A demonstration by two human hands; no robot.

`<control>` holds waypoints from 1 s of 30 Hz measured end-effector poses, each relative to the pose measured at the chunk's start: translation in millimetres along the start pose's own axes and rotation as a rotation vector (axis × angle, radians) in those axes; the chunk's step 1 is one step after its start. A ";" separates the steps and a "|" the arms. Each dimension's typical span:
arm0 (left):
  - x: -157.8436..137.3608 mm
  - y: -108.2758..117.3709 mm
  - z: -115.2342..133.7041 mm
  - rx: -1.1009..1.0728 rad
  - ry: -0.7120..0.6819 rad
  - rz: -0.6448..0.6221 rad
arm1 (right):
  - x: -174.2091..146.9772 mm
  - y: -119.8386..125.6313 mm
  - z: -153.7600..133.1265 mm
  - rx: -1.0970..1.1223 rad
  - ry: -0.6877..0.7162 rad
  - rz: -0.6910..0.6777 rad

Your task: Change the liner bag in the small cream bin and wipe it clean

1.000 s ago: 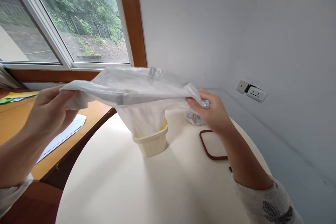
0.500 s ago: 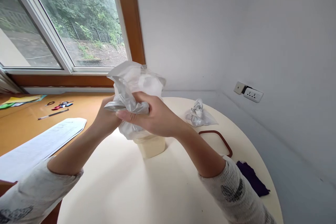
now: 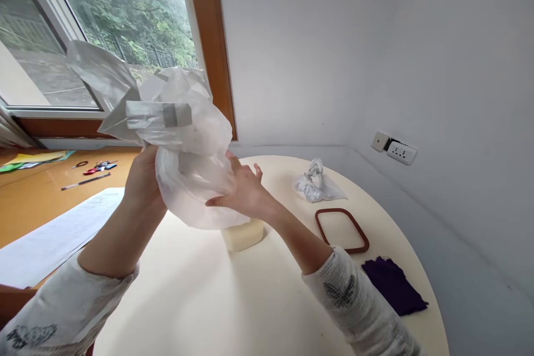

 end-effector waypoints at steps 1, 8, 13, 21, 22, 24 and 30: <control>0.3 0.9 -0.3 -0.027 0.005 0.020 | 0.5 -3.2 3.8 -0.030 -0.050 -0.001; 17.1 44.5 13.3 -0.129 -0.157 0.117 | -1.5 24.4 10.5 -0.285 0.033 0.076; 22.0 112.5 11.1 0.017 -0.051 0.231 | 3.0 54.7 23.6 -0.409 0.088 0.249; 21.4 198.6 20.5 0.618 0.074 0.320 | 14.7 59.3 33.5 -0.380 0.171 0.360; 18.5 191.3 27.8 0.716 -0.043 0.333 | 15.6 55.8 29.4 -0.394 0.209 0.356; 10.3 159.3 38.0 0.853 -0.269 0.171 | 17.1 47.2 18.1 -0.424 0.292 0.339; -27.6 50.0 9.9 1.298 -0.459 -0.457 | 13.9 24.3 -27.3 -0.391 0.560 0.282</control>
Point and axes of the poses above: each hand's wrist, its own x-axis towards the middle knuckle, its own y-axis out of the back of the hand, z = x × y, the point moved 3 cm from there along x, towards the middle knuckle, and after that the axes turned 5 degrees about x, right-handed, at the moved point
